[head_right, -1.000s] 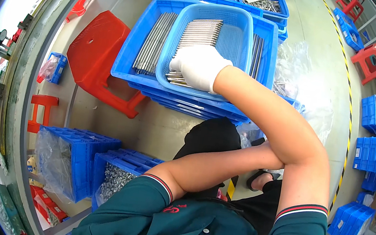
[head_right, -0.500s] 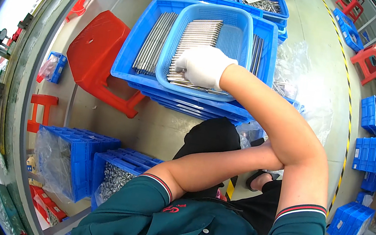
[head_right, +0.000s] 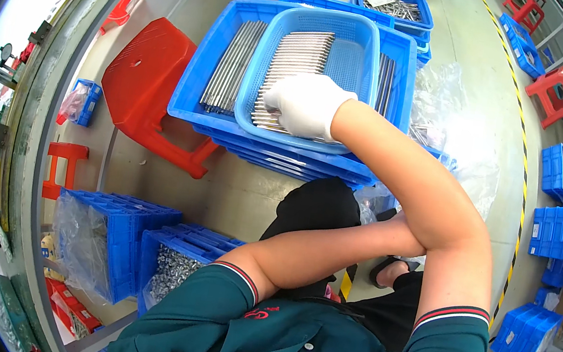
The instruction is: The person sits on a red stool in a factory setting, wearing white gloves. They repeatedly pick up small bundles of metal rods from a plastic bag, inspect them, and place them into a blue plastic crate. The person handles the rods one by one or in small groups, organizing them into the crate.
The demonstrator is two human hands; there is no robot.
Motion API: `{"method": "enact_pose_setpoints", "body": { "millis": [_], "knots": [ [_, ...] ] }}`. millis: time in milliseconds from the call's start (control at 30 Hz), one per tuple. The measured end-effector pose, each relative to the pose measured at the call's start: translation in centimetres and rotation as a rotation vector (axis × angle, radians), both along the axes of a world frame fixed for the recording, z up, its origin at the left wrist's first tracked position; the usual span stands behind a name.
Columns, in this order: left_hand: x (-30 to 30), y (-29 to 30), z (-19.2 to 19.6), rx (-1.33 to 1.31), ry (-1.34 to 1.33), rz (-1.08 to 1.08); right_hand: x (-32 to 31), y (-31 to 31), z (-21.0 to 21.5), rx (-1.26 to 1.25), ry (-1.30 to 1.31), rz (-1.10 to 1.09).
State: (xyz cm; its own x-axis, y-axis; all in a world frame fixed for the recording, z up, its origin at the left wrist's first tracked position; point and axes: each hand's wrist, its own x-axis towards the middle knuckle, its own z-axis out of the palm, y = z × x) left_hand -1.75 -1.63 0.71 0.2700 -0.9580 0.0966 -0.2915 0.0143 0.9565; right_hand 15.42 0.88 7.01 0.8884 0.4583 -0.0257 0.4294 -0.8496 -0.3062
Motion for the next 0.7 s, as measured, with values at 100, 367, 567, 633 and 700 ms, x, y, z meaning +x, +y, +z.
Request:
{"method": "enact_pose_setpoints", "body": {
  "millis": [100, 367, 567, 633, 700],
  "knots": [
    [0.3, 0.1, -0.2, 0.011, 0.001, 0.011, -0.2, 1.0, 1.0, -0.149, 0.044, 0.054],
    [0.2, 0.0, 0.0, 0.014, -0.003, -0.002, 0.2, 1.0, 0.8, -0.136, 0.033, 0.040],
    [0.2, 0.0, -0.1, 0.020, -0.001, 0.004, 0.2, 1.0, 0.2, -0.104, -0.059, 0.042],
    [0.2, 0.1, -0.1, 0.020, 0.000, 0.005, 0.3, 0.9, -0.1, -0.109, -0.071, 0.047],
    [0.2, 0.0, -0.1, 0.021, 0.000, 0.005, 0.5, 0.6, -0.4, -0.122, -0.071, 0.051]
  ]
}}
